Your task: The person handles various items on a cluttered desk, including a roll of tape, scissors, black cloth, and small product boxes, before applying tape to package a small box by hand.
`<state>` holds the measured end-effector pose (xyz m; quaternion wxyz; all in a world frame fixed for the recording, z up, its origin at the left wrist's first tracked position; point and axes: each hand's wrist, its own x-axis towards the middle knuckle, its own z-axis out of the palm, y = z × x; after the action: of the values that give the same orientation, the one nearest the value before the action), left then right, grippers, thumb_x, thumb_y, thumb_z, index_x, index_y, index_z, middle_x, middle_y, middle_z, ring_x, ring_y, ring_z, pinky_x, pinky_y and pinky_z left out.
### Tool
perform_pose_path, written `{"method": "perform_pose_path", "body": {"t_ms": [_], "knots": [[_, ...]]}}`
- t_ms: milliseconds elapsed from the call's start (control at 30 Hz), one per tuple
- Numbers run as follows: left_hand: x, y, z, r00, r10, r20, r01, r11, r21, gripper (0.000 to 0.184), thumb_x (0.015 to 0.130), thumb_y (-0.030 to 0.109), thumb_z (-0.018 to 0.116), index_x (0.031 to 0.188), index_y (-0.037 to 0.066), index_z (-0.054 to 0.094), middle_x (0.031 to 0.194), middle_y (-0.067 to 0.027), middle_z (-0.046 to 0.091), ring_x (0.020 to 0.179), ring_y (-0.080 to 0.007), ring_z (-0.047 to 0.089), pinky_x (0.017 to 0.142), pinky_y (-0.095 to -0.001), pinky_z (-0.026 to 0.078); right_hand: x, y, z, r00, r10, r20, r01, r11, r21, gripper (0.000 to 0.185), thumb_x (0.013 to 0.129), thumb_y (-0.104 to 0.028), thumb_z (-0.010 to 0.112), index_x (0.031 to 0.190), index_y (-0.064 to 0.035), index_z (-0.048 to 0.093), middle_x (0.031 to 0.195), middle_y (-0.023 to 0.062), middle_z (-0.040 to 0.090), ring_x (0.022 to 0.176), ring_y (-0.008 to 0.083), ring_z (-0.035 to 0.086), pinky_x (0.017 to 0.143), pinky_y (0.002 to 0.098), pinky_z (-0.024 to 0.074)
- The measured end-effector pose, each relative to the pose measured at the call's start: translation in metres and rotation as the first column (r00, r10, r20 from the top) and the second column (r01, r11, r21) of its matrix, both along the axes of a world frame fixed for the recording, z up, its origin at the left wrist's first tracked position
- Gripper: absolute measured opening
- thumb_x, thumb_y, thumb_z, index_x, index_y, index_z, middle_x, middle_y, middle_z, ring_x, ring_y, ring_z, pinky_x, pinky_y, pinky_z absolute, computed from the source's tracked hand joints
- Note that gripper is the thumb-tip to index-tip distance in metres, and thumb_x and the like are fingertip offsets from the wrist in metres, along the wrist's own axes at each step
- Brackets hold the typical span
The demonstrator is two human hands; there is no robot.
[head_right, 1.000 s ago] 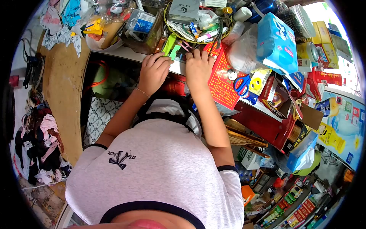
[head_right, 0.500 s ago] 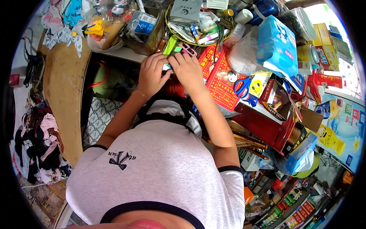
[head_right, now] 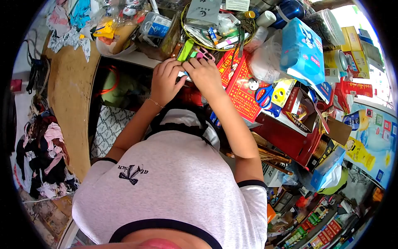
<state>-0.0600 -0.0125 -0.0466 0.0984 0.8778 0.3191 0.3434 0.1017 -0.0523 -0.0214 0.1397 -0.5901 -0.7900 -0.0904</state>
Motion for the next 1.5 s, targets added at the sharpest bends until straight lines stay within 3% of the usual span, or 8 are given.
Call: {"method": "perform_pose_path", "body": {"t_ms": [267, 333, 433, 767, 833, 1067, 1200, 1500], "knots": [[-0.001, 0.000, -0.004, 1.000, 0.026, -0.017, -0.026, 1.000, 0.013, 0.021, 0.075, 0.018, 0.069, 0.091, 0.008, 0.059, 0.105, -0.0056, 0.058, 0.109, -0.0258, 0.053, 0.090, -0.0403, 0.039, -0.004, 0.002, -0.003, 0.999, -0.021, -0.030, 0.021, 0.999, -0.026, 0.021, 0.077, -0.010, 0.056, 0.098, -0.0098, 0.058, 0.108, 0.0055, 0.059, 0.087, 0.0212, 0.062, 0.078, 0.0331, 0.0465], [-0.001, 0.001, -0.004, 0.999, 0.038, -0.016, -0.038, 0.999, 0.016, 0.021, 0.075, 0.017, 0.069, 0.091, 0.008, 0.059, 0.105, -0.0055, 0.058, 0.109, -0.0255, 0.053, 0.089, -0.0401, 0.039, -0.006, 0.002, -0.006, 0.954, -0.042, -0.296, 0.032, 0.999, -0.040, 0.024, 0.077, -0.005, 0.057, 0.102, -0.0065, 0.058, 0.109, 0.0090, 0.059, 0.091, 0.0272, 0.062, 0.081, 0.0372, 0.0484], [-0.001, 0.002, -0.003, 0.999, 0.045, -0.018, -0.045, 0.999, 0.013, 0.020, 0.076, 0.016, 0.068, 0.092, 0.008, 0.059, 0.105, -0.0052, 0.058, 0.109, -0.0251, 0.053, 0.089, -0.0400, 0.039, -0.009, 0.002, -0.009, 0.869, -0.137, -0.476, 0.079, 0.987, -0.140, 0.027, 0.077, -0.003, 0.059, 0.105, -0.0047, 0.058, 0.109, 0.0117, 0.058, 0.091, 0.0322, 0.061, 0.082, 0.0405, 0.0493], [-0.001, -0.002, 0.002, 0.999, 0.039, 0.007, -0.039, 0.999, -0.021, 0.026, 0.076, 0.015, 0.067, 0.100, 0.008, 0.059, 0.105, -0.0044, 0.058, 0.104, -0.0250, 0.054, 0.088, -0.0384, 0.040, -0.011, -0.004, 0.002, 0.869, -0.242, -0.431, 0.278, 0.960, 0.021, 0.028, 0.076, -0.001, 0.060, 0.104, -0.0024, 0.057, 0.106, 0.0146, 0.059, 0.095, 0.0325, 0.059, 0.079, 0.0413, 0.0484], [-0.001, -0.004, 0.001, 1.000, 0.025, 0.013, -0.025, 0.999, -0.022, 0.026, 0.076, 0.014, 0.067, 0.100, 0.009, 0.060, 0.105, -0.0042, 0.058, 0.104, -0.0247, 0.054, 0.089, -0.0384, 0.040, -0.006, -0.002, -0.001, 0.854, -0.474, -0.215, 0.444, 0.879, -0.173, 0.029, 0.074, -0.003, 0.061, 0.103, -0.0016, 0.057, 0.105, 0.0142, 0.060, 0.095, 0.0301, 0.059, 0.078, 0.0392, 0.0475], [0.004, -0.001, -0.003, 0.999, -0.038, -0.006, 0.038, 0.998, 0.052, 0.018, 0.077, 0.013, 0.064, 0.095, 0.012, 0.064, 0.103, -0.0015, 0.060, 0.103, -0.0216, 0.054, 0.089, -0.0376, 0.040, -0.005, 0.015, -0.015, 0.856, -0.517, -0.002, 0.515, 0.854, -0.075, 0.023, 0.075, -0.006, 0.062, 0.097, -0.0035, 0.057, 0.092, 0.0124, 0.063, 0.088, 0.0291, 0.059, 0.075, 0.0364, 0.0485], [0.004, 0.001, -0.004, 0.999, -0.054, 0.001, 0.054, 0.998, 0.028, 0.017, 0.078, 0.010, 0.063, 0.095, 0.011, 0.064, 0.102, -0.0020, 0.060, 0.101, -0.0223, 0.055, 0.088, -0.0375, 0.040, -0.004, 0.014, -0.020, 0.848, -0.530, -0.028, 0.529, 0.848, -0.039, 0.022, 0.074, -0.008, 0.064, 0.094, -0.0043, 0.056, 0.089, 0.0142, 0.063, 0.085, 0.0308, 0.060, 0.074, 0.0364, 0.0494], [0.002, 0.006, -0.005, 0.997, -0.073, -0.025, 0.075, 0.994, 0.080, 0.016, 0.077, 0.014, 0.064, 0.093, 0.012, 0.066, 0.097, 0.0010, 0.061, 0.097, -0.0190, 0.055, 0.086, -0.0350, 0.041, -0.019, -0.003, 0.014, 0.752, -0.555, -0.354, 0.472, 0.830, -0.297, 0.041, 0.073, -0.015, 0.071, 0.099, 0.0014, 0.045, 0.095, 0.0224, 0.056, 0.084, 0.0391, 0.062, 0.068, 0.0451, 0.0529]]}}
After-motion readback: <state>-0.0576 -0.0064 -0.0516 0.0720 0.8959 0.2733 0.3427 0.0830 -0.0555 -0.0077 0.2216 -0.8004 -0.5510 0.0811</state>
